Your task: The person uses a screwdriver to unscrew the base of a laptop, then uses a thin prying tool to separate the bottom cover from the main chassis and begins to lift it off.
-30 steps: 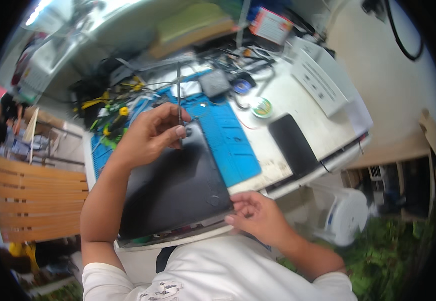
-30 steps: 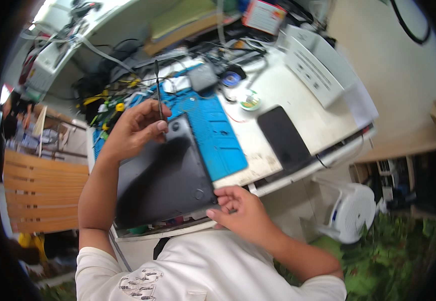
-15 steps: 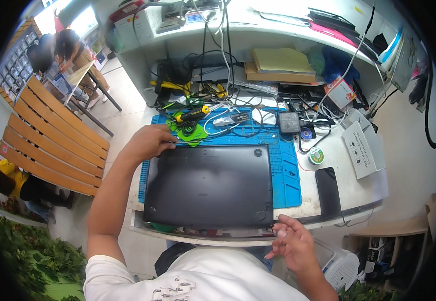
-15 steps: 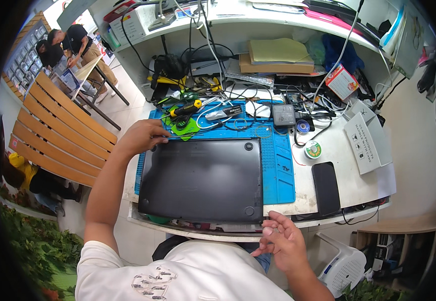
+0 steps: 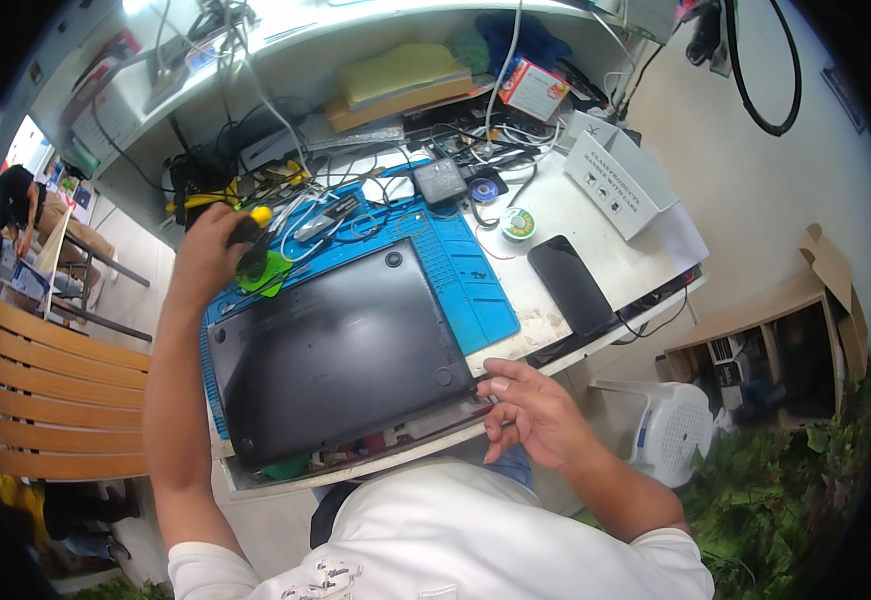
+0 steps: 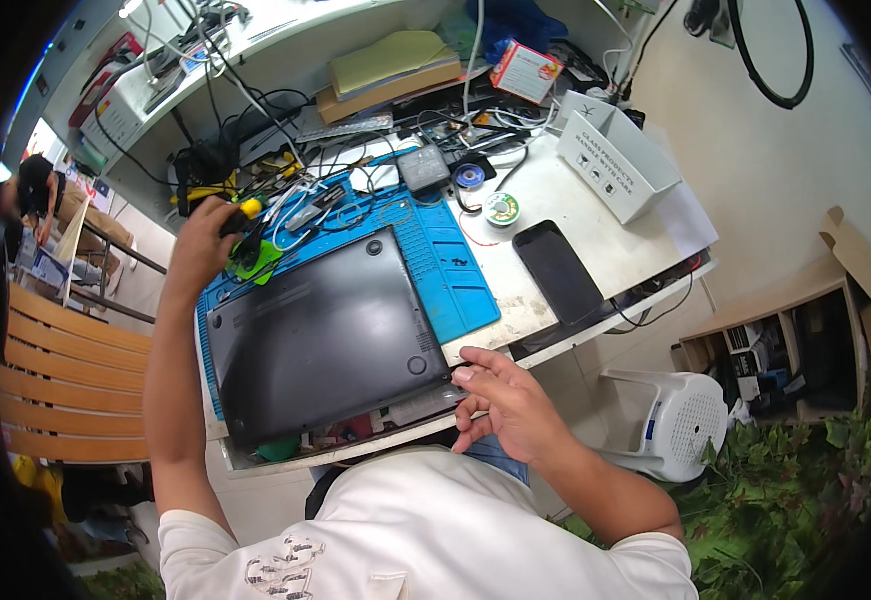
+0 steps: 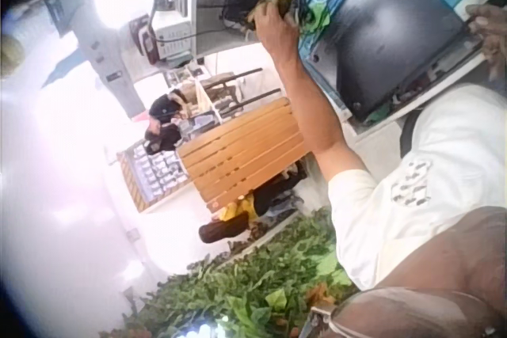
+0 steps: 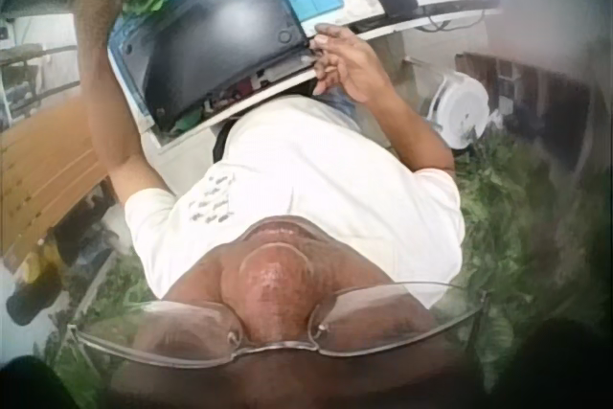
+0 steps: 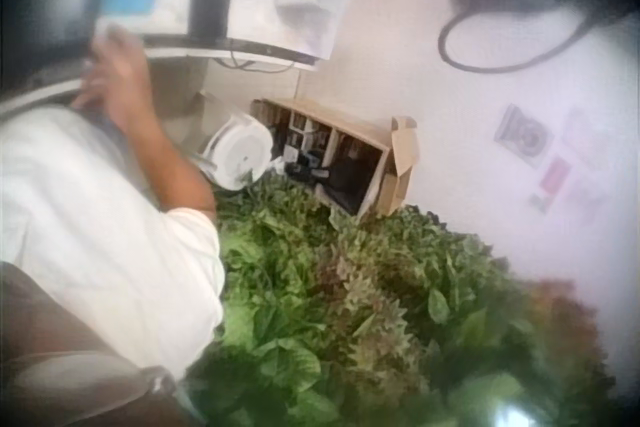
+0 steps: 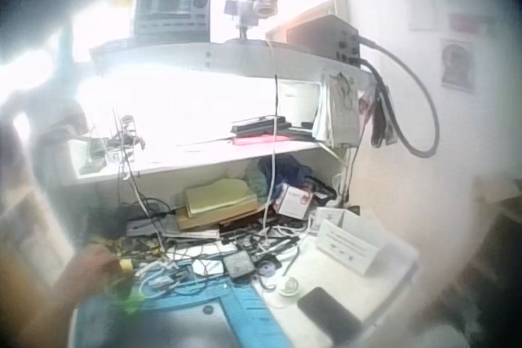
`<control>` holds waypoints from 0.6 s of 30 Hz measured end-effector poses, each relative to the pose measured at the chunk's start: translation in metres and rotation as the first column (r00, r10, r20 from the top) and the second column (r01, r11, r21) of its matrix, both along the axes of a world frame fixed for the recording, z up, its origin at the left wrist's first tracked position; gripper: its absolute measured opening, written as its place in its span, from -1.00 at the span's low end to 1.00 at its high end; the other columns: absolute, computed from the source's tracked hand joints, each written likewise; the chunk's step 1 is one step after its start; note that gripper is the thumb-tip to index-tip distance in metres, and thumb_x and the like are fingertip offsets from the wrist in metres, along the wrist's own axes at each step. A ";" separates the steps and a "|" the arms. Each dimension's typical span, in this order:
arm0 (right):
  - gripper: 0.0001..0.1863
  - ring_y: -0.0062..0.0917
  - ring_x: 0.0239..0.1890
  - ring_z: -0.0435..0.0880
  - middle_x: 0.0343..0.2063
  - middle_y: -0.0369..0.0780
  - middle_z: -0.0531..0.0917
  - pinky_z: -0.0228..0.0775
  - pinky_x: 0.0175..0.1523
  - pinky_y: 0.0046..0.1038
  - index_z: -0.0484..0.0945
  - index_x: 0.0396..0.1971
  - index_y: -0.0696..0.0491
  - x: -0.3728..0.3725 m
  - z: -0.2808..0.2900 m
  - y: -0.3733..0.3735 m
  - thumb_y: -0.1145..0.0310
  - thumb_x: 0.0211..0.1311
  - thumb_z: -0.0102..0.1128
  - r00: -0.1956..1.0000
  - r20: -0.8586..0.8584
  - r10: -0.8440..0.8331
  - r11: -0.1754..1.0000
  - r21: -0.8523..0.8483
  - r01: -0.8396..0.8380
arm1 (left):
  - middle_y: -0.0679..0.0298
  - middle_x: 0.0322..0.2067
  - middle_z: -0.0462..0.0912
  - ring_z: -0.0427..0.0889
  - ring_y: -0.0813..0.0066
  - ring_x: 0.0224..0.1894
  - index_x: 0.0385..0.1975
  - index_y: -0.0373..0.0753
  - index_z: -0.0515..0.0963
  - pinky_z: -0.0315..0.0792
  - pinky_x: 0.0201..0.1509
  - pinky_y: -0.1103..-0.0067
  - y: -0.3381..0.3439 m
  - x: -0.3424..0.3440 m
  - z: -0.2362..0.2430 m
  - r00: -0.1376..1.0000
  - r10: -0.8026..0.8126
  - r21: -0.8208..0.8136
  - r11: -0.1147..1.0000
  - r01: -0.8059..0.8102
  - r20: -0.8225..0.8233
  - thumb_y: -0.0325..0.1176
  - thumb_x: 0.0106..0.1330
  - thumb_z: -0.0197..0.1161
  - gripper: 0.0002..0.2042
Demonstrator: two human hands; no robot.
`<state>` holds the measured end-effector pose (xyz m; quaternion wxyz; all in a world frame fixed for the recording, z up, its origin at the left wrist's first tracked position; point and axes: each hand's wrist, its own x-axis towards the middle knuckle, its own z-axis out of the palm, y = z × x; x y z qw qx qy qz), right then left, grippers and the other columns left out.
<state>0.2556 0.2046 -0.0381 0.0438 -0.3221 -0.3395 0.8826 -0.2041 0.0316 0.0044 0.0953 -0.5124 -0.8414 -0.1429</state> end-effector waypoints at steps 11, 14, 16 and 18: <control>-0.13 -0.44 -0.27 0.70 0.08 -0.15 0.41 0.80 -0.35 -0.20 0.09 0.56 0.29 0.001 -0.006 0.002 0.20 0.51 0.38 1.000 -0.006 0.005 1.000 -0.019 -0.005 | 0.11 0.08 0.64 0.79 0.39 -0.03 0.71 -0.03 -0.01 0.75 0.21 0.39 0.068 0.161 0.032 0.572 -0.705 0.783 0.599 0.165 0.419 -0.66 0.40 0.43 -0.03; -0.13 -0.43 -0.27 0.70 0.09 -0.15 0.41 0.80 -0.35 -0.19 0.08 0.56 0.29 0.002 -0.005 0.003 0.19 0.52 0.37 0.999 -0.021 0.027 0.999 -0.023 -0.027 | 0.10 0.11 0.57 0.77 0.42 0.02 0.72 -0.05 -0.06 0.72 0.22 0.38 0.082 0.176 0.000 0.592 -0.681 0.718 0.656 0.231 0.432 -0.69 0.40 0.40 -0.01; -0.12 -0.43 -0.27 0.70 0.10 -0.15 0.42 0.80 -0.35 -0.18 0.07 0.56 0.29 0.002 -0.005 0.004 0.18 0.52 0.37 0.999 -0.020 0.027 0.999 -0.027 -0.027 | 0.10 0.13 0.54 0.76 0.43 0.04 0.72 -0.07 -0.08 0.70 0.24 0.38 0.085 0.180 -0.004 0.605 -0.671 0.682 0.679 0.271 0.428 -0.71 0.40 0.39 -0.01; -0.12 -0.43 -0.27 0.70 0.10 -0.15 0.42 0.80 -0.35 -0.18 0.07 0.56 0.29 0.002 -0.006 0.004 0.18 0.53 0.37 0.999 -0.022 0.027 0.999 -0.029 -0.028 | 0.11 0.13 0.53 0.75 0.44 0.04 0.72 -0.08 -0.06 0.69 0.25 0.40 0.086 0.181 -0.005 0.608 -0.663 0.662 0.694 0.283 0.436 -0.73 0.39 0.39 -0.01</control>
